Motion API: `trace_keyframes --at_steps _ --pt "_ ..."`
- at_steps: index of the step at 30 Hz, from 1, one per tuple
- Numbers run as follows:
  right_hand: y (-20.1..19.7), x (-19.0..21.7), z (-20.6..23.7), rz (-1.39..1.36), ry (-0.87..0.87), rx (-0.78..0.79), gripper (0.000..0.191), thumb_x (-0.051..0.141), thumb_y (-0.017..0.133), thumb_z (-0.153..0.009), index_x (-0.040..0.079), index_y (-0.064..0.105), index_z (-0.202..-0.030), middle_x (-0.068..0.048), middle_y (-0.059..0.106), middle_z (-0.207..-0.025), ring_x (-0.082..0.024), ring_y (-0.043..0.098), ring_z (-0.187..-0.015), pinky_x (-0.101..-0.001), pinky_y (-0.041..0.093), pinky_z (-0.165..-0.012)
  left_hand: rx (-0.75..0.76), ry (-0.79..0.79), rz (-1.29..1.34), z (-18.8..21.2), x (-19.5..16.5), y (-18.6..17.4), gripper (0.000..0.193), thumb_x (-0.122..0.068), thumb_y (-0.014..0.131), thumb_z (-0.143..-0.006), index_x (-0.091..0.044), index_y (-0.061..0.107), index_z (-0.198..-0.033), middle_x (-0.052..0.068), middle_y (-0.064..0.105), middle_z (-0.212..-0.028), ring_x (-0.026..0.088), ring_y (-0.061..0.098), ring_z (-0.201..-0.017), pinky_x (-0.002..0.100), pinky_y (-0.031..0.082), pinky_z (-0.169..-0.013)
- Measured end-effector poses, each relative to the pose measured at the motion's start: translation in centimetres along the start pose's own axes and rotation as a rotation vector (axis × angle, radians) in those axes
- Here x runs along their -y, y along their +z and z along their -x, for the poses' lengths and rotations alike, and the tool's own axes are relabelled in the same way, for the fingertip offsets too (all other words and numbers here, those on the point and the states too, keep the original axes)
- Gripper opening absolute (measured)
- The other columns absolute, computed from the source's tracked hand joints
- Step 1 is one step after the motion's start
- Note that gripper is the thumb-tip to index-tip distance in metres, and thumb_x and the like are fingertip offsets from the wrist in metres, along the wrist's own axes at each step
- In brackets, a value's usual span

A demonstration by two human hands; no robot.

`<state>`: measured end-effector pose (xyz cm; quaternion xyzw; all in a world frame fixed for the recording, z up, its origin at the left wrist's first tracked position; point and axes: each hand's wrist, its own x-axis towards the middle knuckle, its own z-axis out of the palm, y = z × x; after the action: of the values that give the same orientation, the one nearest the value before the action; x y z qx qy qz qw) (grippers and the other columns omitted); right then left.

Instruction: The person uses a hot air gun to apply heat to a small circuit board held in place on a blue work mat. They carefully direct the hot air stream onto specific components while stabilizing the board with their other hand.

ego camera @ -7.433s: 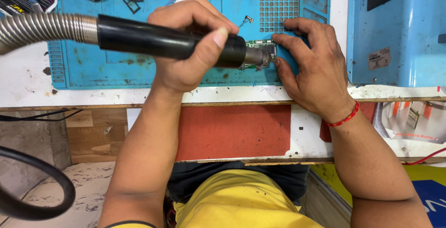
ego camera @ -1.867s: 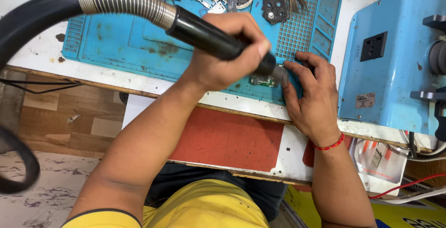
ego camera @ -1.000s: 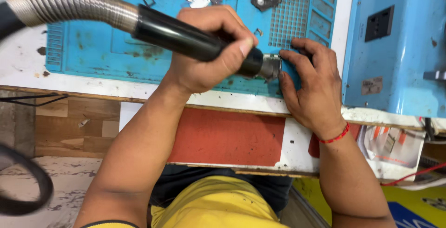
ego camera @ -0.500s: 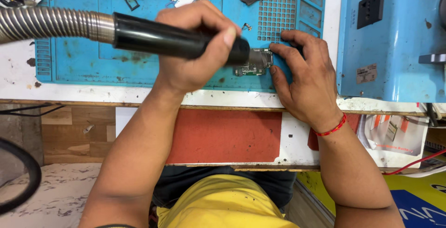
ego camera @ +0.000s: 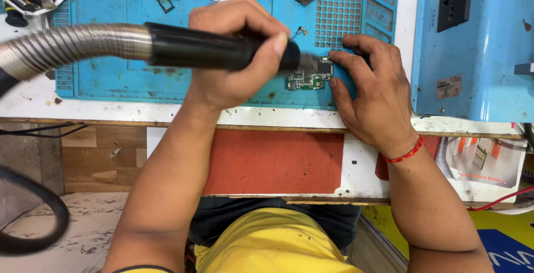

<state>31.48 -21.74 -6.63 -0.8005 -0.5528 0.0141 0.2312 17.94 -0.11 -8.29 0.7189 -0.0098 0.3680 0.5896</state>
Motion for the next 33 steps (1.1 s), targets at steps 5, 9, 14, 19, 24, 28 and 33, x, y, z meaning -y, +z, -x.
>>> trace_keyframes --at_steps 5,9,14,19,24,28,33 --pt "-0.04 -0.01 0.02 -0.004 0.002 0.002 0.039 0.006 0.077 -0.090 0.005 0.069 -0.127 -0.014 0.058 -0.139 -0.035 0.056 -0.122 -0.0438 0.051 -0.104 0.036 -0.002 0.002 0.22 0.00 -0.07 0.013 -0.011 0.072 -0.099 0.001 0.070 -0.096 0.014 0.074 -0.091 0.015 0.070 -0.078 0.024 0.056 -0.071" --pt "-0.04 -0.07 -0.12 0.009 -0.004 -0.009 0.039 0.007 0.078 -0.088 0.005 0.069 -0.127 -0.013 0.058 -0.139 -0.035 0.056 -0.122 -0.0443 0.051 -0.103 0.048 0.021 0.038 0.02 0.16 -0.16 0.013 -0.011 0.072 -0.099 0.001 0.069 -0.096 0.015 0.075 -0.092 0.015 0.073 -0.081 0.024 0.058 -0.075" --pt "-0.08 -0.11 -0.03 0.001 -0.003 -0.001 0.039 0.007 0.078 -0.089 0.006 0.069 -0.127 -0.013 0.058 -0.140 -0.034 0.056 -0.122 -0.0438 0.051 -0.103 0.017 -0.009 0.045 -0.22 -0.24 0.06 0.014 -0.011 0.070 -0.098 0.002 0.068 -0.094 0.015 0.074 -0.092 0.016 0.075 -0.082 0.025 0.061 -0.076" --pt "-0.08 -0.01 -0.20 0.000 0.001 -0.005 0.039 0.007 0.078 -0.089 0.006 0.069 -0.127 -0.013 0.058 -0.139 -0.035 0.056 -0.121 -0.0439 0.051 -0.102 0.002 -0.004 0.001 -0.48 -0.46 -0.01 0.013 -0.010 0.069 -0.095 0.001 0.067 -0.090 0.014 0.073 -0.091 0.016 0.074 -0.080 0.026 0.060 -0.074" --pt "-0.16 0.05 -0.35 -0.003 0.006 -0.004 0.038 0.007 0.077 -0.089 0.006 0.069 -0.126 -0.013 0.058 -0.138 -0.035 0.056 -0.122 -0.0439 0.051 -0.102 -0.014 -0.019 0.049 -0.34 -0.11 0.16 0.013 -0.011 0.070 -0.099 0.000 0.068 -0.093 0.014 0.074 -0.090 0.015 0.072 -0.076 0.025 0.058 -0.072" --pt "-0.21 -0.01 -0.34 -0.001 0.008 -0.007 0.038 0.007 0.077 -0.089 0.006 0.069 -0.126 -0.013 0.059 -0.138 -0.035 0.056 -0.122 -0.0441 0.051 -0.101 -0.049 -0.044 0.086 -0.23 -0.02 0.24 0.014 -0.013 0.069 -0.097 -0.001 0.067 -0.090 0.013 0.073 -0.090 0.015 0.073 -0.079 0.026 0.059 -0.075" --pt "-0.24 0.07 -0.40 0.027 -0.012 -0.010 0.038 0.008 0.077 -0.088 0.006 0.070 -0.125 -0.012 0.059 -0.137 -0.035 0.056 -0.123 -0.0450 0.050 -0.103 -0.026 -0.001 -0.041 -0.36 0.10 0.01 0.014 -0.012 0.070 -0.098 0.000 0.068 -0.092 0.013 0.074 -0.090 0.015 0.072 -0.076 0.025 0.057 -0.070"
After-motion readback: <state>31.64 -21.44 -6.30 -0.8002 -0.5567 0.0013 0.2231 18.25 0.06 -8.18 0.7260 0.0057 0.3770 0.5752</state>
